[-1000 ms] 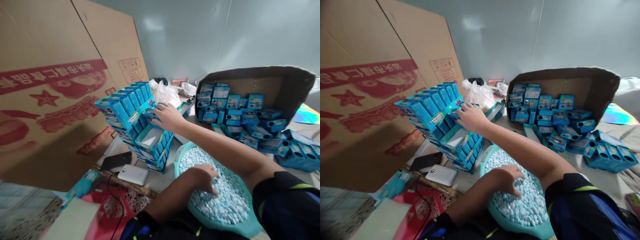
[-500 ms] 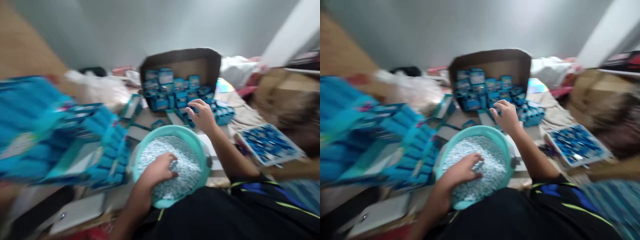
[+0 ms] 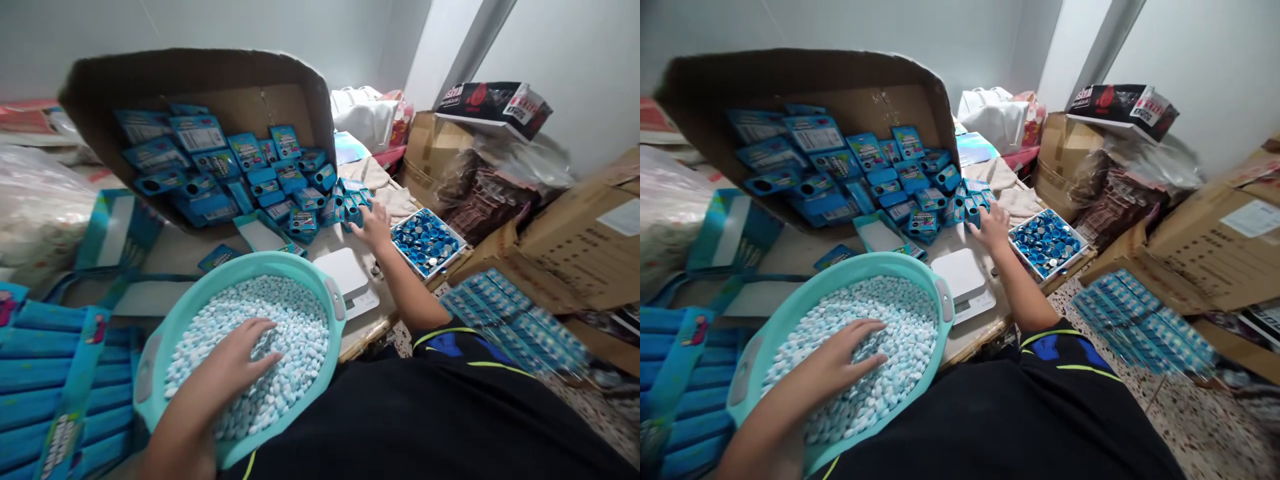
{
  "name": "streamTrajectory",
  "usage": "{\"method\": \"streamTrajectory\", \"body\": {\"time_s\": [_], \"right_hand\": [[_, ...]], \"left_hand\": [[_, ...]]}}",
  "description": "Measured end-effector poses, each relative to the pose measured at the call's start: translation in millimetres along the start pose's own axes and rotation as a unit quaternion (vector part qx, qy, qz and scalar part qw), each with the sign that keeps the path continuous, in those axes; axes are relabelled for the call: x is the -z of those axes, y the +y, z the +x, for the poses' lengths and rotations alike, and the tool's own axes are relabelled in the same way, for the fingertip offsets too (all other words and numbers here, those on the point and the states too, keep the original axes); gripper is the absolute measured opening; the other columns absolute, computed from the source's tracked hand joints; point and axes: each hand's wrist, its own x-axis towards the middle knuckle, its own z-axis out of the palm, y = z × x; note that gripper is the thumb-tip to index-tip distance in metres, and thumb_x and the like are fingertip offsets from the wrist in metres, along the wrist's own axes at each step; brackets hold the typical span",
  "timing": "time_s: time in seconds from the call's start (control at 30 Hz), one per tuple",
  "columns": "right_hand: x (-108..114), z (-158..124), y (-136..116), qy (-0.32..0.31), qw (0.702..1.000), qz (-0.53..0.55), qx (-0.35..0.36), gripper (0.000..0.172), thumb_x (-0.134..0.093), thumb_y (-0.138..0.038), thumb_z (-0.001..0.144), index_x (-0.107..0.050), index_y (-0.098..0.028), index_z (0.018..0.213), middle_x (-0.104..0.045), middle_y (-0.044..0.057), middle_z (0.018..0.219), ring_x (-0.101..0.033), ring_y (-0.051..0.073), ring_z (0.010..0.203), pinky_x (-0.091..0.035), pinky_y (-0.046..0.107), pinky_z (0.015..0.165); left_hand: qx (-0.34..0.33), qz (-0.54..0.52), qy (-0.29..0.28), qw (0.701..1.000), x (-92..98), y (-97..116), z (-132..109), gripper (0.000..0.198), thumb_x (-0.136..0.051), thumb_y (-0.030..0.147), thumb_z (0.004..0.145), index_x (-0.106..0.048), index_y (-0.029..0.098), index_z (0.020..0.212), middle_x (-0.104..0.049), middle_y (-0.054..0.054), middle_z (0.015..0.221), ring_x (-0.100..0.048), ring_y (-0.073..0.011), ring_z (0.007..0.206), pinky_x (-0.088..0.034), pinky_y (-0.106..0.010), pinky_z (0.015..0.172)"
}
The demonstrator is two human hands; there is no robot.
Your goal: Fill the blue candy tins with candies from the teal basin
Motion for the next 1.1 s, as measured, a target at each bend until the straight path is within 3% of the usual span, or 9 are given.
{"method": "streamTrajectory", "body": {"time_s": [0.13, 0.23, 0.37, 0.57, 0.67, 0.8, 0.87, 0.97, 1.1], "right_hand": [[-9, 6, -23, -0.029, 0.999, -0.032, 0.003, 0.039, -0.062, -0.038, 0.098, -0.071, -0.018, 0.129, -0.052, 0.020, 0.159, -0.044, 0.042, 0.144, -0.036, 0.060, 0.117], [-5, 2, -25, -0.026, 0.999, -0.014, -0.018, 0.031, -0.061, -0.033, 0.096, -0.075, -0.018, 0.119, -0.056, 0.019, 0.152, -0.049, 0.041, 0.136, -0.041, 0.059, 0.112], [18, -12, -11, 0.038, 0.996, 0.079, 0.005, 0.023, -0.063, -0.032, 0.095, -0.073, -0.017, 0.109, -0.059, 0.020, 0.138, -0.060, 0.036, 0.123, -0.050, 0.055, 0.108], [64, -53, -2, 0.119, 0.959, 0.244, 0.080, 0.015, -0.071, -0.034, 0.091, -0.065, -0.024, 0.100, -0.059, 0.012, 0.130, -0.067, 0.026, 0.107, -0.064, 0.042, 0.081], [67, -78, -13, 0.088, 0.952, 0.277, 0.096, 0.016, -0.072, -0.034, 0.090, -0.063, -0.025, 0.100, -0.060, 0.010, 0.130, -0.067, 0.026, 0.110, -0.066, 0.042, 0.079], [59, -107, -25, -0.043, 0.952, 0.270, 0.135, 0.016, -0.072, -0.027, 0.088, -0.061, -0.026, 0.100, -0.063, 0.010, 0.128, -0.067, 0.027, 0.113, -0.064, 0.047, 0.091], [59, -115, -26, -0.070, 0.949, 0.275, 0.135, 0.027, -0.075, -0.030, 0.087, -0.060, -0.028, 0.109, -0.062, 0.010, 0.134, -0.065, 0.029, 0.123, -0.063, 0.050, 0.097], [66, -120, -18, -0.014, 0.953, 0.282, 0.113, 0.044, -0.075, -0.040, 0.087, -0.055, -0.031, 0.124, -0.056, 0.012, 0.148, -0.058, 0.033, 0.138, -0.063, 0.052, 0.098], [74, -126, 3, 0.105, 0.960, 0.253, 0.066, 0.030, -0.058, -0.041, 0.095, -0.052, -0.031, 0.124, -0.056, 0.010, 0.143, -0.060, 0.031, 0.136, -0.062, 0.052, 0.098]], "left_hand": [[0.005, -0.022, 0.022, 0.999, 0.1, 3, -5, 0.054, -0.067, 0.054, 0.089, -0.074, 0.023, 0.133, -0.072, -0.016, 0.142, -0.068, -0.0394, 0.133, -0.055, -0.054, 0.115], [0.005, -0.034, 0.040, 0.999, -1.1, 5, -7, 0.052, -0.067, 0.053, 0.090, -0.074, 0.025, 0.132, -0.073, -0.016, 0.140, -0.069, -0.0383, 0.130, -0.056, -0.053, 0.113], [-0.008, -0.032, 0.042, 0.999, -1.7, 7, -6, 0.049, -0.066, 0.054, 0.090, -0.075, 0.025, 0.130, -0.075, -0.015, 0.136, -0.071, -0.0386, 0.125, -0.058, -0.053, 0.109], [0.015, -0.019, 0.006, 1.000, -1.6, 9, -1, 0.061, -0.062, 0.064, 0.091, -0.073, 0.022, 0.133, -0.072, -0.016, 0.140, -0.067, -0.0419, 0.130, -0.054, -0.058, 0.114], [0.029, -0.013, -0.012, 0.999, -2.2, 8, 0, 0.068, -0.058, 0.070, 0.091, -0.071, 0.021, 0.136, -0.069, -0.017, 0.143, -0.065, -0.0418, 0.133, -0.051, -0.059, 0.116], [0.032, -0.006, -0.023, 0.999, -1.2, 11, 2, 0.067, -0.060, 0.068, 0.089, -0.071, 0.021, 0.135, -0.068, -0.017, 0.143, -0.063, -0.0421, 0.133, -0.051, -0.059, 0.116], [0.036, -0.004, -0.034, 0.999, 1.5, 14, 3, 0.067, -0.060, 0.065, 0.087, -0.071, 0.021, 0.136, -0.067, -0.017, 0.141, -0.063, -0.0422, 0.132, -0.051, -0.059, 0.116], [0.052, 0.003, -0.055, 0.997, 7.0, 21, 5, 0.067, -0.061, 0.063, 0.086, -0.072, 0.021, 0.136, -0.068, -0.017, 0.135, -0.065, -0.0411, 0.127, -0.051, -0.058, 0.114], [0.077, 0.015, -0.071, 0.994, 11.6, 26, 8, 0.069, -0.061, 0.066, 0.085, -0.072, 0.020, 0.135, -0.065, -0.017, 0.133, -0.068, -0.0391, 0.117, -0.055, -0.056, 0.107]]}}
